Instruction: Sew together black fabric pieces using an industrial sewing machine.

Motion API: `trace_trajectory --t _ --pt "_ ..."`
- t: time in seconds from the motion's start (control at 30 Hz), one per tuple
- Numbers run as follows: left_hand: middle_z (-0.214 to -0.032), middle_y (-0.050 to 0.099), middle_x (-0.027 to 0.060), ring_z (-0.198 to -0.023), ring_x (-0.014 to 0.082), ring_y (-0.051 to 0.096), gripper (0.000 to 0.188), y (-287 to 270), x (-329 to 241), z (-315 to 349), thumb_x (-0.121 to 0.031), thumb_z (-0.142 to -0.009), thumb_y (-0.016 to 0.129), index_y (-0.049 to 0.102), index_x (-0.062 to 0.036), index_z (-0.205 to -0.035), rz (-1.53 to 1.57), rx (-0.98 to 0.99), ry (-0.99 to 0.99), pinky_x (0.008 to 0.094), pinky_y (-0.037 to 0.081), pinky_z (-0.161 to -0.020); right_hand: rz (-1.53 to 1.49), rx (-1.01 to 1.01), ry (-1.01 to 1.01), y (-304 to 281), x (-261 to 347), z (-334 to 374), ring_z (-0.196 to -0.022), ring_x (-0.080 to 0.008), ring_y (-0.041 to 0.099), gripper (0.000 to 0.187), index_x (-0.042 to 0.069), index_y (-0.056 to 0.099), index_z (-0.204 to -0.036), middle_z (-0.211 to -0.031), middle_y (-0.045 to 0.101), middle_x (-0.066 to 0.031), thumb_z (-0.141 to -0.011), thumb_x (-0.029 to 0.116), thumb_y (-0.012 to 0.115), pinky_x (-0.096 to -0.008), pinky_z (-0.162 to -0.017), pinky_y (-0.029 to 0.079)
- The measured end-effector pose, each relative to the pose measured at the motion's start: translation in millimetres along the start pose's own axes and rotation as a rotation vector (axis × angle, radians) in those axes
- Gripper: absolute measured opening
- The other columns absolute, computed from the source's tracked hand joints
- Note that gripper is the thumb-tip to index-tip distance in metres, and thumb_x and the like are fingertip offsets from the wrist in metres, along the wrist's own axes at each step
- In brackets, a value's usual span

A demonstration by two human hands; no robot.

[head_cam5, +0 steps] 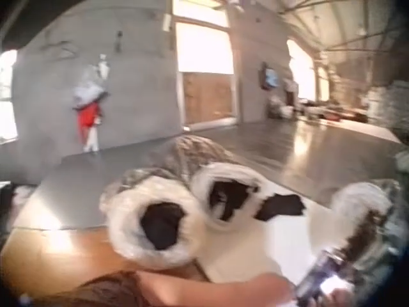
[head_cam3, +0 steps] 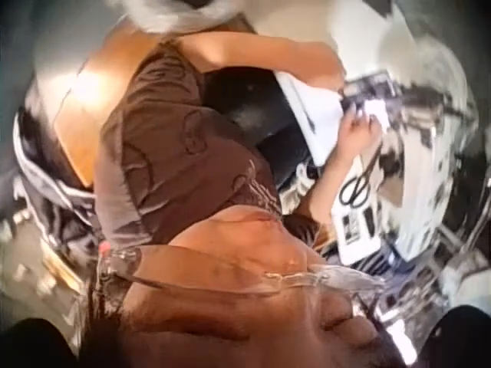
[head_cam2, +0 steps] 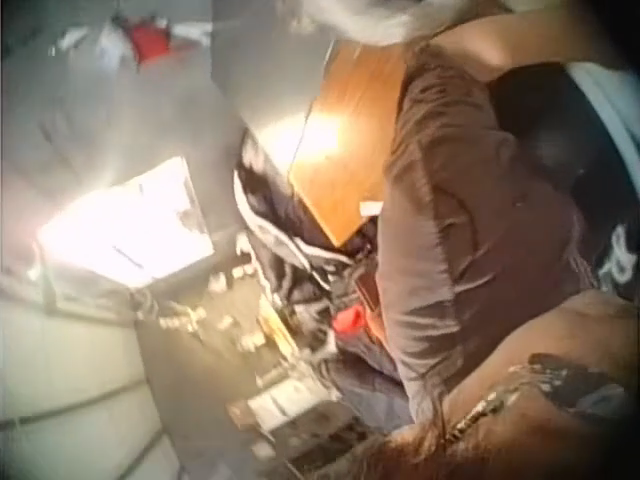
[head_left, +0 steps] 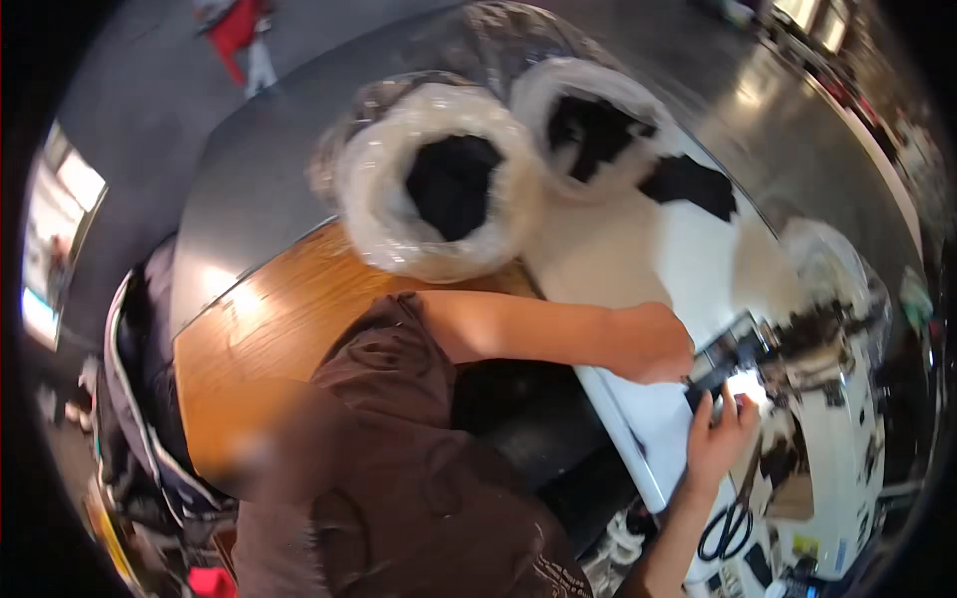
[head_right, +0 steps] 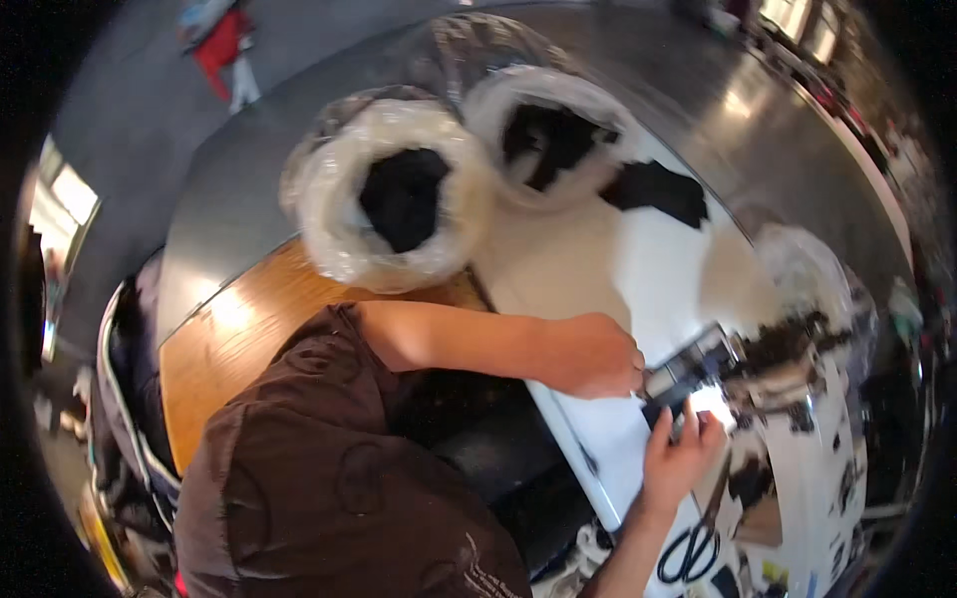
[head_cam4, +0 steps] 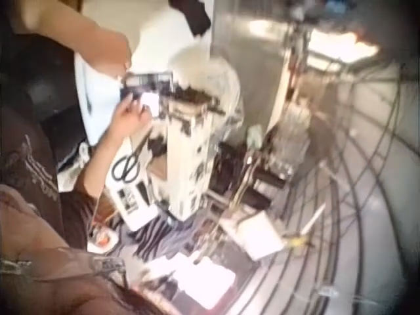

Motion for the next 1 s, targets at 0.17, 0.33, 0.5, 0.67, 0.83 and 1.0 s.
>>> trace_trajectory --t 0.17,0.33,0.5,0.67,0.83,1.0 --pt "-0.089 0.072 0.0079 -0.087 0.0317 0.075 0.004 -64 30 126 -0.015 -0.089 0.071 0.073 -0.0114 -0.087 -0.32 -0.015 -0.55 0.0467 0.062 -0.07 -0.066 0.065 0.021 9 6 -8 -0.106 -0.0366 0.059 0.037 -0.002 0.076 -0.129 -0.117 0.062 -0.0176 -0.1 0.021 0.074 -0.0483 -0.095 0.049" --pt "-0.097 0.075 0.0121 -0.094 0.0373 0.077 0.043 -110 83 214 -0.044 -0.085 0.086 0.074 -0.0085 -0.106 -0.697 -0.286 -1.199 0.0475 0.063 -0.084 0.005 0.007 0.054 2 -10 0 -0.106 -0.0381 0.059 0.036 -0.002 0.078 -0.127 -0.115 0.062 -0.0207 -0.101 0.022 0.074 -0.0486 -0.095 0.049" --pt "-0.101 0.078 0.0248 -0.099 0.0446 0.076 0.021 -90 123 329 -0.013 -0.094 0.064 0.079 -0.0059 -0.107 -0.526 -0.268 -1.259 0.057 0.061 -0.084 -0.006 -0.017 0.024 21 12 -13 -0.107 -0.0373 0.062 0.032 0.004 0.081 -0.119 -0.111 0.063 -0.017 -0.095 0.025 0.081 -0.0482 -0.093 0.052" --pt "-0.102 0.075 0.0225 -0.098 0.0447 0.073 0.016 -136 88 280 -0.012 -0.1 0.068 0.077 -0.0054 -0.111 -0.63 -0.425 -1.056 0.0529 0.058 -0.088 -0.029 -0.071 0.048 8 13 -14 -0.102 -0.0341 0.062 0.03 0.004 0.081 -0.115 -0.108 0.063 -0.0135 -0.092 0.024 0.082 -0.0472 -0.089 0.051" --pt "-0.108 0.077 0.015 -0.099 0.0375 0.074 0.019 -152 29 164 -0.006 -0.098 0.074 0.078 -0.0062 -0.116 -0.275 -0.735 -0.627 0.0428 0.059 -0.085 0.008 -0.089 0.056 5 8 -12 -0.1 -0.0322 0.061 0.033 0.005 0.082 -0.118 -0.107 0.062 -0.0113 -0.092 0.025 0.083 -0.0458 -0.089 0.05" --pt "-0.112 0.077 0.0079 -0.097 0.0296 0.076 0.022 -77 10 34 -0.003 -0.092 0.075 0.08 -0.0079 -0.113 0.067 -0.547 -0.068 0.0377 0.061 -0.081 0.004 -0.067 0.079 2 13 -16 -0.101 -0.0318 0.061 0.031 0.006 0.082 -0.119 -0.106 0.062 -0.0116 -0.093 0.023 0.082 -0.0451 -0.089 0.051"
Point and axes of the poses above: each hand's wrist, its own z-axis away from the middle knuckle, its own y-axis out of the palm, x = y × z, the point moved 3 cm from there along -z, towards the middle knuckle
